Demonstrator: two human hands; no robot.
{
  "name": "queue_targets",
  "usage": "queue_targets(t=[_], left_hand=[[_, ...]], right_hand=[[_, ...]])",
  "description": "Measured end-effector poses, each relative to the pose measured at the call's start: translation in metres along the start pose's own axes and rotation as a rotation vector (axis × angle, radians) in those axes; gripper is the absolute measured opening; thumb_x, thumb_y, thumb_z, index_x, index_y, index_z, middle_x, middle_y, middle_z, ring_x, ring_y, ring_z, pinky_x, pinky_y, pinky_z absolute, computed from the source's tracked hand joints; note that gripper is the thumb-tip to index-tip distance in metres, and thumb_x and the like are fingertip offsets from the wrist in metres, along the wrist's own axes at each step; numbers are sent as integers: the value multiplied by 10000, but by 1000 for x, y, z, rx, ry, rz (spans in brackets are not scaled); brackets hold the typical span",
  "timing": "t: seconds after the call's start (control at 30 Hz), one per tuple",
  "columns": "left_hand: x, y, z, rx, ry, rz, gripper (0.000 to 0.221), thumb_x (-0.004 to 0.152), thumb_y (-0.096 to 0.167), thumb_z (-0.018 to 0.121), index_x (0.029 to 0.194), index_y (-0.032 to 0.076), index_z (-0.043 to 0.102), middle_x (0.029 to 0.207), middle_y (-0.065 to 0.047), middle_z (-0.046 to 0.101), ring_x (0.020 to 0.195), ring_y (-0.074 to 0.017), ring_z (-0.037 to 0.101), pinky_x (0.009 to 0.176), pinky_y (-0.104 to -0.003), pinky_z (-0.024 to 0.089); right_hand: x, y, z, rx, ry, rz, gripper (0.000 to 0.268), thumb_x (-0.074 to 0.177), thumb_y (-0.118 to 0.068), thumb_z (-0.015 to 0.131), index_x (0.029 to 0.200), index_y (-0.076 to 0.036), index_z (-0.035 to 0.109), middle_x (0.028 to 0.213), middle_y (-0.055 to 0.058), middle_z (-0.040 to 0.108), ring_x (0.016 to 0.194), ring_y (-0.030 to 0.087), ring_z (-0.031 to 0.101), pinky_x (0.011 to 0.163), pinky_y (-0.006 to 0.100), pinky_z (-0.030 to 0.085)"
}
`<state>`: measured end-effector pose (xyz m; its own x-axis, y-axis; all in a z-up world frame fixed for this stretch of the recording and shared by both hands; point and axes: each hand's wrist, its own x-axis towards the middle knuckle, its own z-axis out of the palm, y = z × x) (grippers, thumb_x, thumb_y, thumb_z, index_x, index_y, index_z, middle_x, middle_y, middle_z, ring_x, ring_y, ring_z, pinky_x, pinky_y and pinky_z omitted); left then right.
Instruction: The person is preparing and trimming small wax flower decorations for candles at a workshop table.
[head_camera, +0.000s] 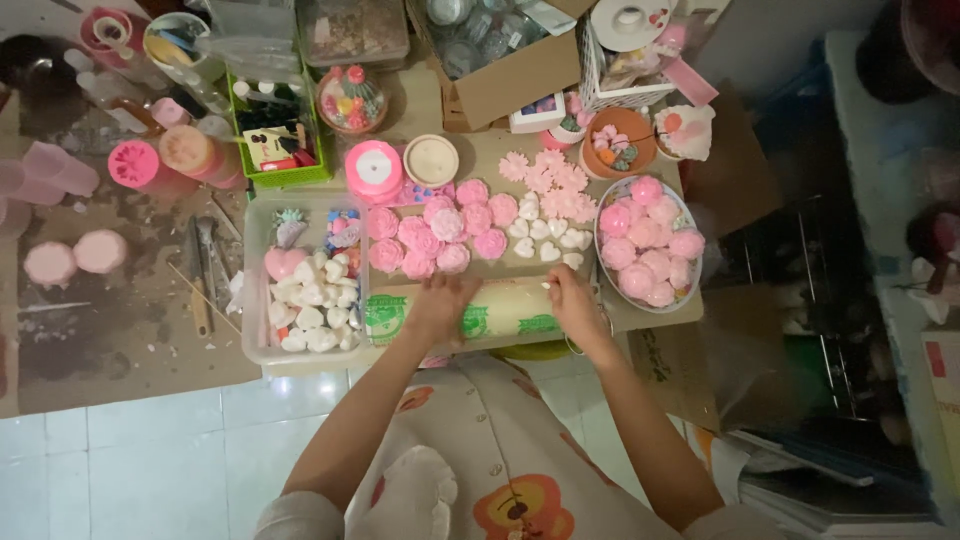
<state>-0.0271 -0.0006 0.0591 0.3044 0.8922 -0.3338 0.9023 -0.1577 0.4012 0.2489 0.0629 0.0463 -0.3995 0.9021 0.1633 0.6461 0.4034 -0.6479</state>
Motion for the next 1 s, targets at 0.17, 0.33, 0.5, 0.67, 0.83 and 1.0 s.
queue_targets(t=[0.17,0.33,0.5,0.67,0.83,1.0], left_hand=[[12,-7,-2,-43,-97,-28,1198,457,323,1012,1486,201,410,1371,-200,546,1304,-409,502,1056,-570,426],[27,-26,2,-180,-213,4,1139,446,324,981,1453,182,470,1304,-173,639,1272,-363,583,1019,-478,511],[48,-46,35,-258,-253,119,1204,415,313,1003,1455,116,430,1304,-173,630,1250,-370,578,1040,-444,487],[35,30,-16,-344,39,156,1050,534,329,970,1422,80,468,1310,-229,604,1164,-409,598,996,-465,485],[49,90,-10,-546,325,278,511,776,211,810,1224,50,628,1139,-221,695,1064,-417,664,904,-475,539],[51,88,13,-579,522,354,97,879,90,680,965,48,699,989,-158,720,928,-371,692,808,-452,550]], right_hand=[[-5,-30,-17,-3,21,51,137,941,-12,582,1073,1,549,968,199,653,914,403,641,794,478,501],[-13,-39,-20,-27,67,85,132,964,-35,597,1088,-20,557,1005,169,673,949,380,656,800,458,506],[-18,-44,-19,-60,139,2,114,957,-47,621,1063,-46,578,994,157,667,930,391,637,794,468,492],[-18,-26,0,-78,182,-8,128,945,-24,640,1056,-51,581,967,150,662,916,389,624,796,475,483],[-15,-25,-5,-79,230,-37,130,937,-11,657,1049,-47,603,929,148,664,891,379,617,786,470,481],[-4,0,-38,245,230,205,75,945,-46,623,1017,-44,645,918,94,702,799,203,699,694,339,559]])
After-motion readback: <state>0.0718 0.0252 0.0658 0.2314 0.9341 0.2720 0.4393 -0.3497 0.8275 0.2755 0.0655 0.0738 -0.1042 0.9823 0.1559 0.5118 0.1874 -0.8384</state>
